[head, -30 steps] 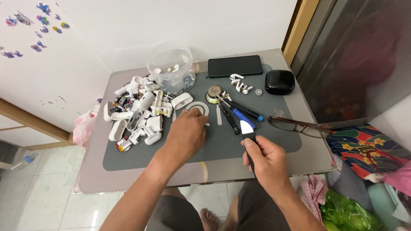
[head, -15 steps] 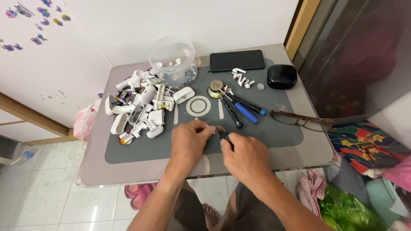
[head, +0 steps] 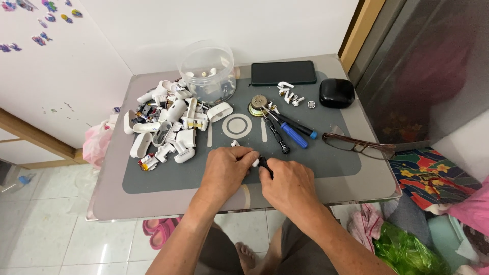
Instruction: The person uses a utility knife to scrape a small white component on a work mat. They then open a black charging case, remove an earbud, and place it on the table. The person continues to pick up and handle various disassembled white earbud parts and charging case shells from a pile on the mat.
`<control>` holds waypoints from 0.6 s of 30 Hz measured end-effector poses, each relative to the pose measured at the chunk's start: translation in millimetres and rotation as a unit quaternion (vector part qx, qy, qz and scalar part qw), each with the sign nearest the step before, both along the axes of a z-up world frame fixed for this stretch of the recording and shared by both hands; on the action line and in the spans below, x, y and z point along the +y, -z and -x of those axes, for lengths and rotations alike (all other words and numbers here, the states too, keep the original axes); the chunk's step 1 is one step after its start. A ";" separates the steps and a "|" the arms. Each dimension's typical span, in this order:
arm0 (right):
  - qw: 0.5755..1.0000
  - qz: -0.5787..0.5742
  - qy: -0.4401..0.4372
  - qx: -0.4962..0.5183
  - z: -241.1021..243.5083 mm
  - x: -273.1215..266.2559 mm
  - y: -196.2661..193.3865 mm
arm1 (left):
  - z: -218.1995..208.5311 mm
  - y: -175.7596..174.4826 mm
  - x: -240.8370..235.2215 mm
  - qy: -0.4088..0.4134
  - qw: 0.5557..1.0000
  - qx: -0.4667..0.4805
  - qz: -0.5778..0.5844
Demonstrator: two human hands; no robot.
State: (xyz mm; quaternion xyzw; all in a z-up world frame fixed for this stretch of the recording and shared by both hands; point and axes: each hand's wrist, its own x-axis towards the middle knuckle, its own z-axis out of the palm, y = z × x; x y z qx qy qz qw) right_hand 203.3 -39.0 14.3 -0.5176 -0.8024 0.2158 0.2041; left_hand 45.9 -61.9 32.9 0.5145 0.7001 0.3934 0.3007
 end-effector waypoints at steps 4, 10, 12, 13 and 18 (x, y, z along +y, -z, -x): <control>1.000 0.016 0.023 0.006 -2.7 -2.6 -2.8 | -4.9 -10.5 -0.6 -0.029 0.999 0.024 0.003; 0.999 0.004 0.033 0.004 -1.7 -4.6 5.4 | -5.9 -5.8 0.1 -0.055 0.998 0.041 0.004; 0.999 -0.015 0.032 -0.008 -0.9 -3.8 8.3 | -8.7 -6.2 -0.4 -0.052 0.997 0.047 0.021; 0.999 -0.016 0.033 -0.008 -0.9 -3.5 6.9 | -8.1 -7.7 0.4 -0.051 0.997 0.047 0.021; 0.999 -0.008 0.027 -0.021 1.3 -2.3 2.9 | -1.2 -1.6 -0.3 -0.009 1.000 0.020 0.003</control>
